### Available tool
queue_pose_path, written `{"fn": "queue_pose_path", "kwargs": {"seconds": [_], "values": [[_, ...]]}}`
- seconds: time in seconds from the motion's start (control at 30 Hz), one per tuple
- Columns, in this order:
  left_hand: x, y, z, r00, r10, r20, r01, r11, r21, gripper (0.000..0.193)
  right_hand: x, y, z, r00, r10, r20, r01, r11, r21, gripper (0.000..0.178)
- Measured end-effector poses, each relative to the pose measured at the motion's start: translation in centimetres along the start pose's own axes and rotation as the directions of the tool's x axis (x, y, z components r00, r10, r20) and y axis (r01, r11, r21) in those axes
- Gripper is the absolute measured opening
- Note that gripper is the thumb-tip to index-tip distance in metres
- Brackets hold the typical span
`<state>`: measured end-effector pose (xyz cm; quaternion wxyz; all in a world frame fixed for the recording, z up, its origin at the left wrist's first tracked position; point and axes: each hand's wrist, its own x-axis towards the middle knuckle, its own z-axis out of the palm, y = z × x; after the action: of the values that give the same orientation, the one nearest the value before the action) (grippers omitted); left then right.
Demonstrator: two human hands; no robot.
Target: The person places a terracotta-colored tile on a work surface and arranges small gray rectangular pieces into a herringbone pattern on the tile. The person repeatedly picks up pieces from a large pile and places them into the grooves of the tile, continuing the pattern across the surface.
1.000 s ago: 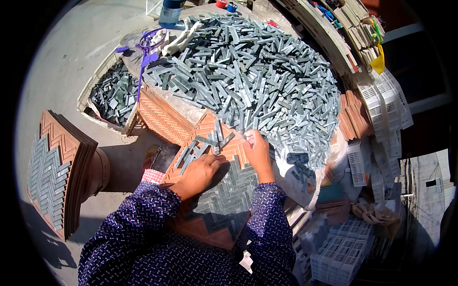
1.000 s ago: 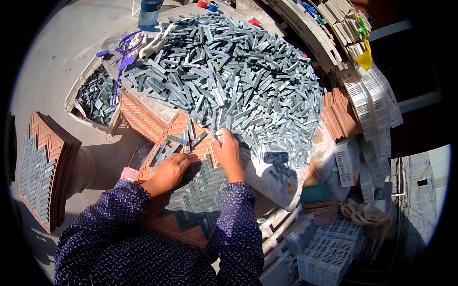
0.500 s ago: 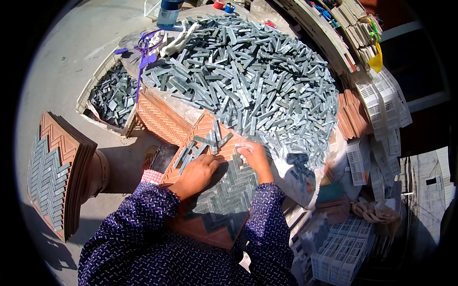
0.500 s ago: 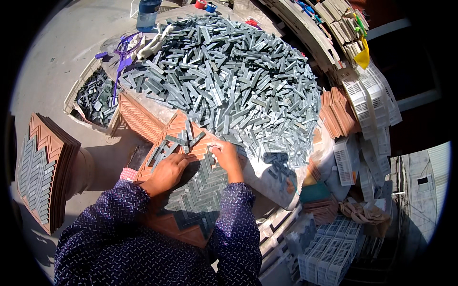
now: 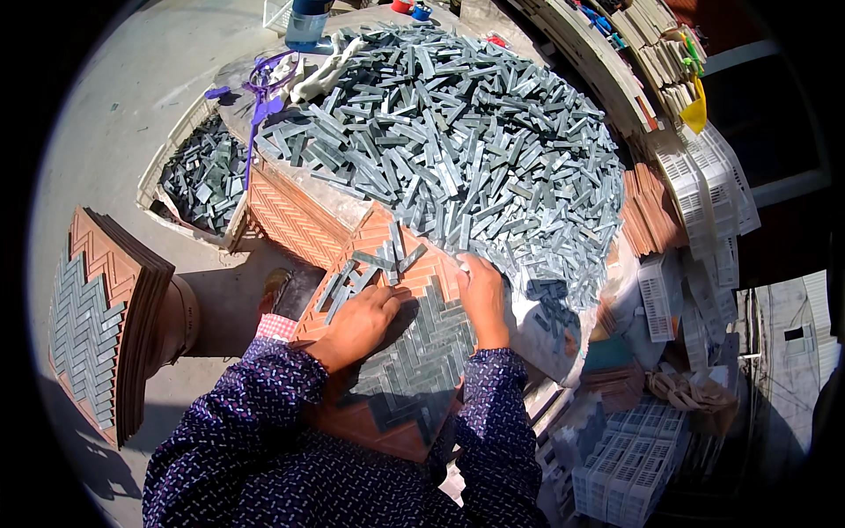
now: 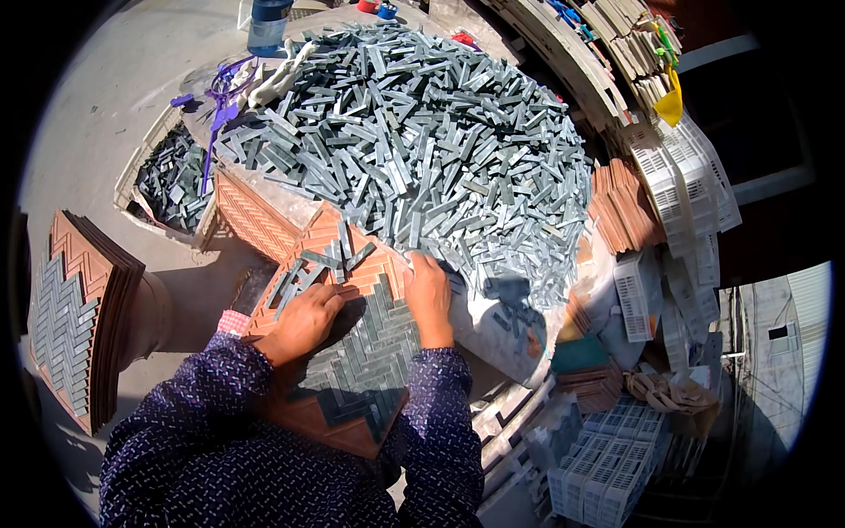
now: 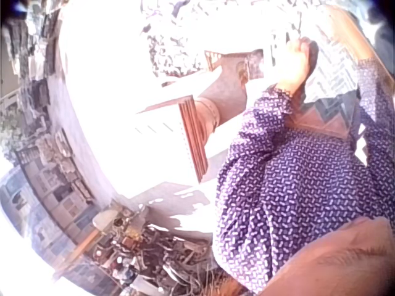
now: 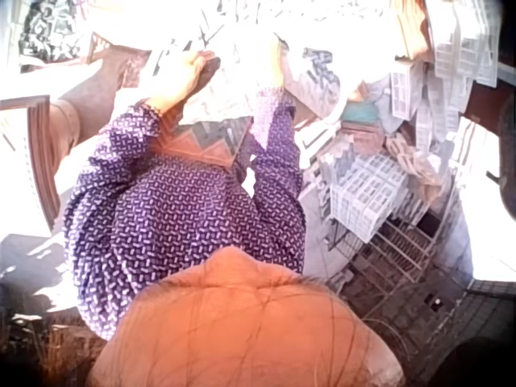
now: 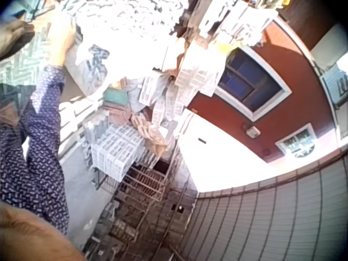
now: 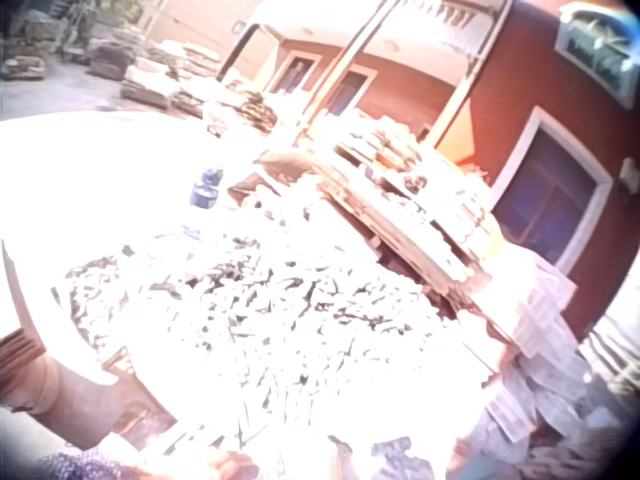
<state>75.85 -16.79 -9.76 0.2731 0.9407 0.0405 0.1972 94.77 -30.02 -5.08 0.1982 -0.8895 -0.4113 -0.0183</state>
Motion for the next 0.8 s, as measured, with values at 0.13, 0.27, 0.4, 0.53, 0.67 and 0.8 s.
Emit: {"fn": "queue_pose_path", "kwargs": {"seconds": [0.13, 0.27, 0.4, 0.53, 0.67, 0.8], "values": [[0.2, -0.1, 0.2, 0.999, 0.022, -0.029, -0.023, 1.0, -0.019, 0.028, 1.4, 1.1, 1.0, 0.998, 0.059, -0.024, -0.06, 0.996, -0.061, 0.033], [0.0, 0.3, 0.3, 0.999, 0.031, 0.013, -0.03, 0.999, -0.027, 0.022, 0.7, 3.1, 2.6, 0.993, 0.103, -0.053, -0.103, 0.995, 0.007, 0.029], [0.1, 0.0, 0.3, 0.999, 0.048, -0.022, -0.048, 0.998, -0.033, 0.022, 0.5, 1.5, 2.4, 0.981, 0.194, -0.014, -0.159, 0.841, 0.517, 0.024], [0.0, -0.1, 0.3, 0.998, 0.025, -0.061, -0.028, 0.998, -0.048, 0.022, 1.0, -1.1, 2.0, 0.94, 0.258, 0.222, -0.327, 0.508, 0.797, 0.021], [-0.3, -0.3, 0.8, 1.0, 0.013, 0.013, -0.013, 0.999, -0.037, 0.027, 0.0, -1.6, 2.3, 0.888, 0.308, 0.342, -0.458, 0.51, 0.729, 0.017], [-0.2, -0.2, 0.6, 0.999, 0.011, -0.044, -0.014, 0.998, -0.065, 0.03, -0.8, -1.5, 2.7, 0.844, 0.389, 0.368, -0.517, 0.414, 0.749, 0.012]]}}
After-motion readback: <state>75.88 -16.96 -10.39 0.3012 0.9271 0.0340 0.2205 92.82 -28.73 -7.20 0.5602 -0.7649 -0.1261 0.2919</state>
